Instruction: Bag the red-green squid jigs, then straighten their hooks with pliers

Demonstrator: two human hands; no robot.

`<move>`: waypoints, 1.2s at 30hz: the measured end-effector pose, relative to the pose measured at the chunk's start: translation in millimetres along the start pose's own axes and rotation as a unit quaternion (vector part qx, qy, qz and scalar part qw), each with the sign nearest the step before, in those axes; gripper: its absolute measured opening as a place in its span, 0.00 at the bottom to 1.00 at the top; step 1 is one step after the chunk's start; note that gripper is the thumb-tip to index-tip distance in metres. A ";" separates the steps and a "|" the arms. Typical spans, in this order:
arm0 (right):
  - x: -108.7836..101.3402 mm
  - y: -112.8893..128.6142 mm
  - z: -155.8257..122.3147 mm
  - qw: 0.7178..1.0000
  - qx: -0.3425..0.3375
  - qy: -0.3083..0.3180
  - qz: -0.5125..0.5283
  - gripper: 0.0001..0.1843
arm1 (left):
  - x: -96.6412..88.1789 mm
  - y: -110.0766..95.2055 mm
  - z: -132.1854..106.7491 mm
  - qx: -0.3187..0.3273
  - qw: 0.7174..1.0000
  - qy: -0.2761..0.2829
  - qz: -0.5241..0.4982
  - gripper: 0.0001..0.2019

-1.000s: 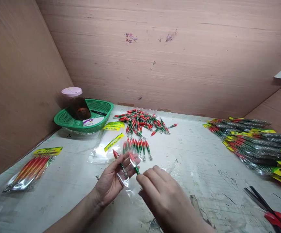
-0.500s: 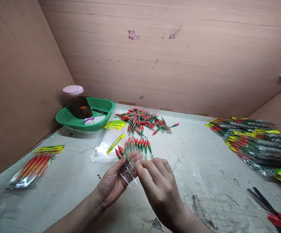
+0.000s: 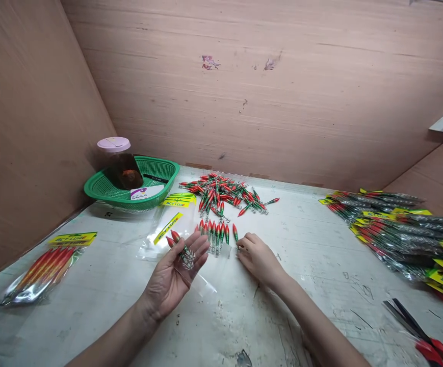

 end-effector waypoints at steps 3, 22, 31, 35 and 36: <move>-45.7 5.5 -13.3 1.000 0.009 -0.016 0.026 0.04 | -1.0 0.3 1.8 0.006 1.000 -0.017 -0.005 0.13; -72.7 94.1 -5.6 0.971 -0.147 -0.155 -0.108 0.11 | -10.8 12.1 -0.3 -0.044 0.997 0.044 0.035 0.11; -66.4 69.5 3.2 0.975 -0.071 -0.209 0.026 0.06 | -4.7 9.4 -3.9 -0.040 0.999 0.014 0.018 0.12; -38.2 29.7 15.0 0.997 -0.029 -0.076 -0.020 0.06 | 1.1 -3.3 0.5 0.012 1.000 -0.002 0.004 0.12; -26.5 24.8 17.0 0.998 -0.043 -0.039 -0.025 0.08 | 1.7 -6.1 1.9 0.023 1.000 -0.005 0.000 0.12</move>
Point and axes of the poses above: each hand's wrist, its own z-axis towards the middle knuckle, its own x-axis out of the palm, y = z × x, the point moved 2 cm from there along z, towards the middle knuckle, and after that the axes turned 15 degrees about -z, right-handed, at the moved point
